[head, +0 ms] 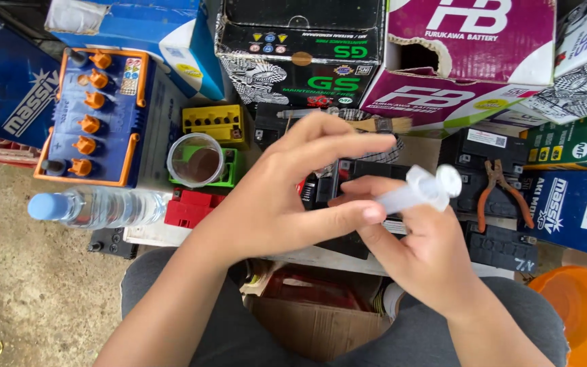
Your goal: Refilling lead-acid battery cells with liquid using a syringe and pliers for maintenance
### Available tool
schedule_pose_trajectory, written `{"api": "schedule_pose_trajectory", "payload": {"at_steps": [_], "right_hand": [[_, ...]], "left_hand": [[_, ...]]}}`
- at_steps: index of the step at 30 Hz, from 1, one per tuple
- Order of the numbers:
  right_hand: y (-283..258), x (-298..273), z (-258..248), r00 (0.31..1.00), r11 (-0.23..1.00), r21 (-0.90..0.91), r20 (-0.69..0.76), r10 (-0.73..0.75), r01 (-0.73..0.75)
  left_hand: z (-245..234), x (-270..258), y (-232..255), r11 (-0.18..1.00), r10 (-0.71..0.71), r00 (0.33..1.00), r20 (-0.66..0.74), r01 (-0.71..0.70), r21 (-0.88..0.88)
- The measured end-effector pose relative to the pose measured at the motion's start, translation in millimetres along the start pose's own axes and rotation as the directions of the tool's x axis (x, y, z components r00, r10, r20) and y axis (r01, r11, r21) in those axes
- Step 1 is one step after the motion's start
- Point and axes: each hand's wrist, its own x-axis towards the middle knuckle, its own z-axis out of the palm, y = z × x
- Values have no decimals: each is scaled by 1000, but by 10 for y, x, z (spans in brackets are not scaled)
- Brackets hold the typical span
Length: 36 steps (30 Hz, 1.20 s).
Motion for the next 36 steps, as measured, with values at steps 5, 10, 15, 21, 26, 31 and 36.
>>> {"api": "schedule_pose_trajectory", "payload": {"at_steps": [5,10,15,21,26,31,36], "right_hand": [[143,90,-47,984,983,34,1,178,-178],[228,159,-156,981,981,-5,19,194,-194],[154,258,-213,965,970,135,-139,220,-202],[162,266,-172,948,970,136,-223,228,-201],[160,273,-145,947,973,137,-240,213,-185],[156,276,-129,942,975,137,-266,206,-175],[141,286,-128,952,976,176,-252,171,-129]], "left_hand": [[173,184,-287,963,28,995,98,-1,-269],[222,214,-461,859,-53,999,11,51,-509],[224,280,-543,832,-125,990,-64,69,-550],[271,298,-620,841,-110,990,-86,46,-540],[256,290,-619,863,-91,994,-63,47,-502],[293,274,-644,864,-96,994,-52,57,-501],[278,277,-618,902,-84,996,-25,66,-427]]}}
